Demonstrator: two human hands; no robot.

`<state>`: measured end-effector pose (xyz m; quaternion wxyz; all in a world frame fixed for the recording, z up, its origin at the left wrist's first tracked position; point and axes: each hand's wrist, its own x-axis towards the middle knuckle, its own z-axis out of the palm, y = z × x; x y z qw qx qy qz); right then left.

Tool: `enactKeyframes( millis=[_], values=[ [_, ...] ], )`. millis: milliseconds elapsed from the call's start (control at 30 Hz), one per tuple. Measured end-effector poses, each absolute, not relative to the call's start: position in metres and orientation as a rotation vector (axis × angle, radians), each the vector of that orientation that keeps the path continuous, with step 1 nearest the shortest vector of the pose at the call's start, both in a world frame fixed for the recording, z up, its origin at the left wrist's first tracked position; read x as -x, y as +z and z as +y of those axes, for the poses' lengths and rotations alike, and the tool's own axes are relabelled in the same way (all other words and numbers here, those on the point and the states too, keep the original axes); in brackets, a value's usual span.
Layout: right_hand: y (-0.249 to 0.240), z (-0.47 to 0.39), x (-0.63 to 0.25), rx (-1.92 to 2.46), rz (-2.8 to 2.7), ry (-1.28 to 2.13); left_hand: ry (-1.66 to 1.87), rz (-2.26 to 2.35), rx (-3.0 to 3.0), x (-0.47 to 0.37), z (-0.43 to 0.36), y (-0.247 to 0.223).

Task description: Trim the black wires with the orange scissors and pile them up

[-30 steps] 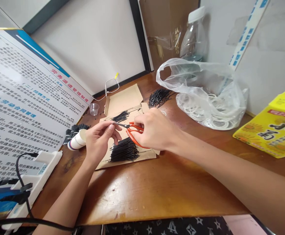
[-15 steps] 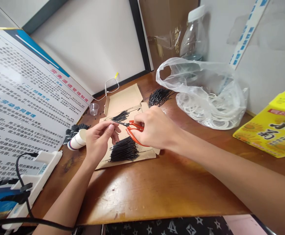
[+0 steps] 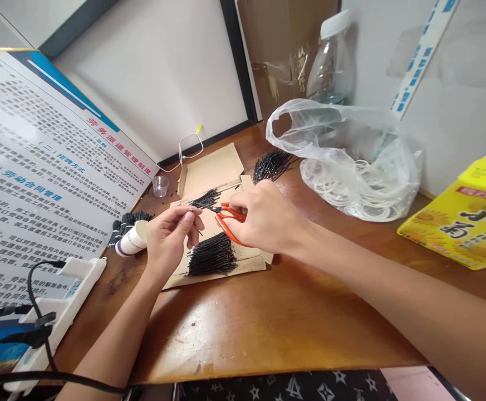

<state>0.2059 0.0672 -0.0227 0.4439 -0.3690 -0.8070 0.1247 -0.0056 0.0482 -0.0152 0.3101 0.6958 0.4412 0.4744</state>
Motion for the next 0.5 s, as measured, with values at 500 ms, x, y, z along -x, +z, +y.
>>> enactKeyframes(
  millis=[500],
  values=[
    [-0.025,0.083,-0.214,1.114,-1.932,0.280,0.730,1.760,-2.578,0.024,0.121,-0.019]
  ],
)
